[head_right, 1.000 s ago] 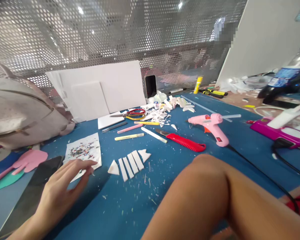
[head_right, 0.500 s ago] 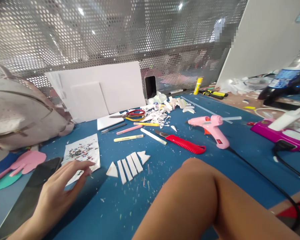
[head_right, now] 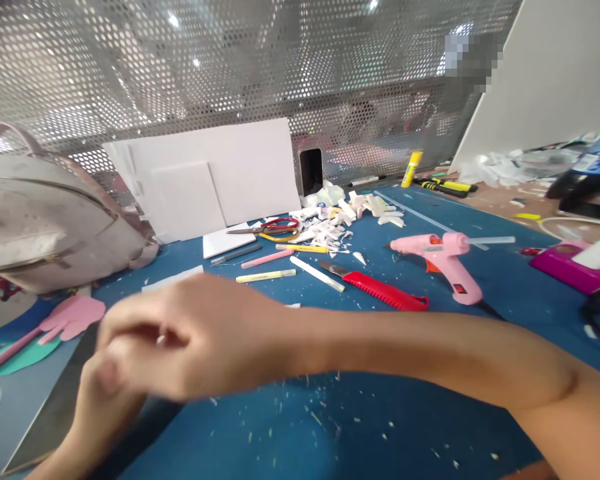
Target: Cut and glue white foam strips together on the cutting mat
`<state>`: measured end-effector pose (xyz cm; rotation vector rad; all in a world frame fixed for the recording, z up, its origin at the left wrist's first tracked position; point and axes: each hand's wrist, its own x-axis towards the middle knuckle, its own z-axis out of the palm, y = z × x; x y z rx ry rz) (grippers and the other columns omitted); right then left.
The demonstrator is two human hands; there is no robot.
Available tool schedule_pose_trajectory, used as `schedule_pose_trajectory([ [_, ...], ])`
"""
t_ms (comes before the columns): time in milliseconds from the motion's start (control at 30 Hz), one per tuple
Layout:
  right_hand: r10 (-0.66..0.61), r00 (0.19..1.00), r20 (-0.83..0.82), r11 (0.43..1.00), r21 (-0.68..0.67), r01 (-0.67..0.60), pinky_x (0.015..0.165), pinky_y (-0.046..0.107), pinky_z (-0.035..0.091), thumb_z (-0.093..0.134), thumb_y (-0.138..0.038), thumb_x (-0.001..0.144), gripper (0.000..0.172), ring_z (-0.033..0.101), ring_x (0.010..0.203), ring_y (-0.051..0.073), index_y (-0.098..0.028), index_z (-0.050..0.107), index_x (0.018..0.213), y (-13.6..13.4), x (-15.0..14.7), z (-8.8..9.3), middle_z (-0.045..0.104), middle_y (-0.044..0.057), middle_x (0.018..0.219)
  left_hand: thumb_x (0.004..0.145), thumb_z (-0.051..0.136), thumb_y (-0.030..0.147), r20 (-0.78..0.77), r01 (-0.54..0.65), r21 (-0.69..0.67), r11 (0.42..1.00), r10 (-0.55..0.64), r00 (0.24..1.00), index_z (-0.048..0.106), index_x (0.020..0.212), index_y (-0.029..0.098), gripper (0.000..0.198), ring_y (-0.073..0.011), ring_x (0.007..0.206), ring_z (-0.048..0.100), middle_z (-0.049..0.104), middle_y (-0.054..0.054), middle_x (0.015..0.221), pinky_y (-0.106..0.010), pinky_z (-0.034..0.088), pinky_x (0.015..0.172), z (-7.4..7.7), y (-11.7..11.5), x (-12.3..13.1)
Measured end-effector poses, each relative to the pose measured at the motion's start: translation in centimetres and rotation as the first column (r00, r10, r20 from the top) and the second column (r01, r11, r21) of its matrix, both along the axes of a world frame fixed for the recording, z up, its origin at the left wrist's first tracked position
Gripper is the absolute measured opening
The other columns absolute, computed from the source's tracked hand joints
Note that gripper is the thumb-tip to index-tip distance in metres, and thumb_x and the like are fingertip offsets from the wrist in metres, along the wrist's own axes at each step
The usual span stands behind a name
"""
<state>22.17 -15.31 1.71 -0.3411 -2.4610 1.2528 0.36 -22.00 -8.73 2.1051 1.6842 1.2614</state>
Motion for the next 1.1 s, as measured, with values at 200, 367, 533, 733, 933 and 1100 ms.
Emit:
schedule_pose_trajectory([
  [200, -0.056, 0.993, 0.105, 0.964, 0.265, 0.027, 0.080, 0.029, 0.044, 0.051, -0.006, 0.090, 0.032, 0.064, 0.098, 0.019, -0.015, 0.069, 0.115, 3.8, -0.4, -2.8, 0.073, 0.009, 0.120, 0.098, 0.063, 0.021, 0.350, -0.023, 0.047, 0.999, 0.005, 0.937, 0.067, 0.097, 0.023, 0.005, -0.0097, 0.069, 0.068, 0.069, 0.004, 0.077, -0.018, 0.057, 0.071, 1.6, -0.7, 2.6],
  [367, 0.164, 0.963, 0.216, 0.952, 0.221, -0.212, 0.095, 0.032, 0.046, 0.059, -0.003, 0.083, 0.044, 0.060, 0.113, 0.023, -0.012, 0.069, 0.124, 4.4, -1.2, -4.8, 0.070, 0.012, 0.128, 0.096, 0.065, 0.021, 0.370, -0.040, 0.086, 0.996, 0.006, 0.929, 0.067, 0.091, 0.023, 0.006, -0.0098, 0.065, 0.065, 0.069, 0.003, 0.078, -0.020, 0.056, 0.063, 1.8, -1.1, 2.6],
  [533, 0.266, 0.962, 0.062, 0.960, 0.071, -0.270, 0.105, 0.030, 0.043, 0.074, -0.021, 0.090, 0.020, 0.060, 0.117, 0.020, -0.014, 0.077, 0.108, 4.8, -1.4, -5.4, 0.071, 0.009, 0.129, 0.096, 0.066, 0.019, 0.280, -0.004, 0.168, 0.986, -0.044, 0.959, 0.068, 0.094, 0.022, 0.003, -0.0103, 0.067, 0.068, 0.071, 0.002, 0.082, -0.020, 0.060, 0.063, 0.8, -1.0, 1.0],
  [733, 0.191, 0.981, 0.025, 0.963, -0.197, -0.182, 0.091, 0.025, 0.050, 0.071, -0.026, 0.093, 0.017, 0.070, 0.102, 0.017, -0.014, 0.081, 0.100, 4.1, -1.4, -5.4, 0.079, 0.006, 0.105, 0.093, 0.070, 0.023, 0.245, -0.037, 0.167, 0.985, -0.005, 0.970, 0.070, 0.094, 0.023, 0.001, -0.0096, 0.073, 0.070, 0.071, 0.002, 0.087, -0.016, 0.060, 0.068, 0.4, -0.6, 0.4],
  [933, -0.037, 0.997, 0.061, 0.996, -0.082, 0.042, 0.067, 0.025, 0.045, 0.076, -0.025, 0.087, 0.012, 0.070, 0.078, 0.015, -0.016, 0.083, 0.090, 4.0, -0.8, -3.8, 0.080, 0.003, 0.083, 0.088, 0.075, 0.025, 0.330, 0.010, 0.038, 0.999, -0.022, 0.944, 0.069, 0.100, 0.024, 0.013, -0.0091, 0.060, 0.066, 0.069, 0.006, 0.071, -0.018, 0.058, 0.065, 0.9, -0.3, 1.1],
  [1100, -0.099, 0.994, 0.042, 0.989, 0.115, 0.093, 0.061, 0.027, 0.037, 0.076, -0.023, 0.086, 0.008, 0.061, 0.067, 0.012, -0.017, 0.082, 0.084, 4.2, -0.7, -3.5, 0.077, 0.000, 0.078, 0.087, 0.075, 0.029, 0.419, 0.183, -0.220, 0.958, -0.076, 0.905, 0.069, 0.115, 0.021, 0.030, -0.0120, 0.055, 0.064, 0.064, 0.005, 0.061, -0.022, 0.055, 0.056, 0.8, 0.3, 1.1],
])
